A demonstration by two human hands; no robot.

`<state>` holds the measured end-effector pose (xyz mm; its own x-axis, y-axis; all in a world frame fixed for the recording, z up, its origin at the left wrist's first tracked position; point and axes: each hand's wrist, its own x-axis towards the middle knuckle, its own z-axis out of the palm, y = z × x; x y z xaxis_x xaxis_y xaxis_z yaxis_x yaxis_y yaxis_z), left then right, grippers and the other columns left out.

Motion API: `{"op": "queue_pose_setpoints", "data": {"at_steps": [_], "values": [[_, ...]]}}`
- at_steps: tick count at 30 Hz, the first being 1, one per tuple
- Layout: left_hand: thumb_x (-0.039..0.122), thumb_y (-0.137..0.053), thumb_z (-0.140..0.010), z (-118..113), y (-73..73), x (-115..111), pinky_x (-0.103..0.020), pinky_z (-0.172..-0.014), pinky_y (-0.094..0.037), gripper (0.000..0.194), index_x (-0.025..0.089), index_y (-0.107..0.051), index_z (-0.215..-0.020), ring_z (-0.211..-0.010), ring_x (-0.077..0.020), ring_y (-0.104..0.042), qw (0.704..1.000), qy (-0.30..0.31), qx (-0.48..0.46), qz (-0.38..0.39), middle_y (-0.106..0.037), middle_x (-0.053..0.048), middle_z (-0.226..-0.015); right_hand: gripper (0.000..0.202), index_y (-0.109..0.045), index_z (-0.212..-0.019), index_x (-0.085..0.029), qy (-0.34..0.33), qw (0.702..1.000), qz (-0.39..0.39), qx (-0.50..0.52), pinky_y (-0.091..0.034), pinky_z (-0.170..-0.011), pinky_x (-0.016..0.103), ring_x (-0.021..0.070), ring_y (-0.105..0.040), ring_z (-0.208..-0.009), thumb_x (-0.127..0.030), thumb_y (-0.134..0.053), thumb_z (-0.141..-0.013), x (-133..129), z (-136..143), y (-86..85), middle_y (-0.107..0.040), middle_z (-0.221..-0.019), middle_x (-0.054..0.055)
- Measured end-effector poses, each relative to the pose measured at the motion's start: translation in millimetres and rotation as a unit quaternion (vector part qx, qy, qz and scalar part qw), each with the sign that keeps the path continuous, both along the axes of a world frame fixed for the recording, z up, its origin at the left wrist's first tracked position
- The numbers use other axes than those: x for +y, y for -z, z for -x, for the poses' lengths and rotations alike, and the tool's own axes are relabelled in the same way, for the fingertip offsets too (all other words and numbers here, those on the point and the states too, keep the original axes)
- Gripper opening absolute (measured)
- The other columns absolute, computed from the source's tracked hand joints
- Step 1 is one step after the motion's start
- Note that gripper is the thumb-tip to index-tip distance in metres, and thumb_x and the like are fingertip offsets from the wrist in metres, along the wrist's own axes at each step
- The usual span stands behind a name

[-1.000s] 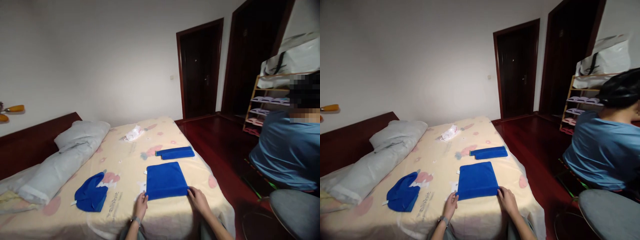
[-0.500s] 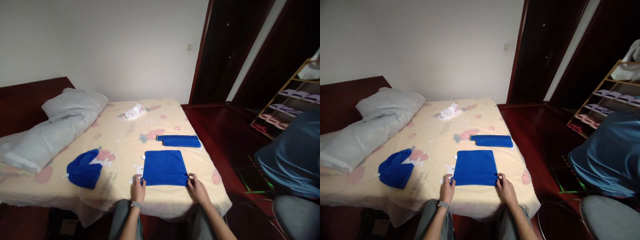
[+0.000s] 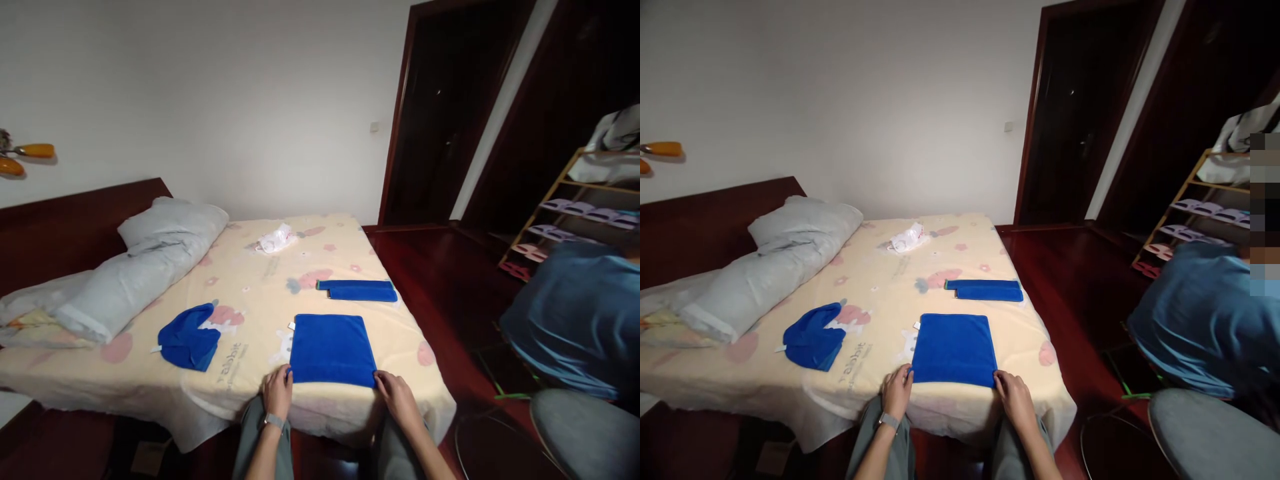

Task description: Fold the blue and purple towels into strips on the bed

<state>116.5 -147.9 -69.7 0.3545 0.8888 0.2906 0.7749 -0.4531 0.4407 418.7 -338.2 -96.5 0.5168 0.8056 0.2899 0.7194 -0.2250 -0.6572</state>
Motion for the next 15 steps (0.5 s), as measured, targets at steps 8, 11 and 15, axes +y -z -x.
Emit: {"op": "queue_pose_setpoints", "data": {"at_steps": [8, 11, 15], "values": [[0.023, -0.041, -0.100, -10, -12.8, -24, -0.042, -0.112, -0.041, 0.042, 0.025, -0.061, -0.137, -0.131, -0.0261, -0.053, 0.996, 0.063, 0.030, -0.061, -0.062, -0.008, -0.139, 0.039, -0.067, -0.122, -0.023, 0.015, 0.997, 0.009, -0.079, -0.049, -0.095, 0.049, 0.0318, -0.060, -0.109, -0.042, -0.047, -0.094, -3, 12, -9.5, -0.065, -0.121, 0.013], [0.022, -0.043, -0.100, -30, -17.3, -44, -0.045, -0.121, -0.031, 0.050, 0.030, -0.047, -0.149, -0.144, -0.0253, -0.039, 0.973, 0.213, 0.057, -0.070, -0.046, -0.002, -0.155, 0.045, -0.056, -0.138, -0.025, -0.059, 0.987, -0.002, -0.147, -0.042, -0.108, 0.048, 0.0297, -0.052, -0.128, -0.035, -0.047, -0.096, 4, 27, -12.2, -0.057, -0.140, 0.010], [0.030, -0.044, -0.103, -53, -14.2, -56, -0.048, -0.123, -0.026, 0.053, 0.035, -0.034, -0.155, -0.148, -0.0242, -0.032, 0.951, 0.294, 0.082, -0.052, -0.035, 0.000, -0.161, 0.053, -0.043, -0.151, -0.026, -0.163, 0.967, 0.028, -0.192, -0.037, -0.115, 0.047, 0.0270, -0.045, -0.138, -0.031, -0.046, -0.098, 14, 40, -11.2, -0.049, -0.151, 0.006]]}}
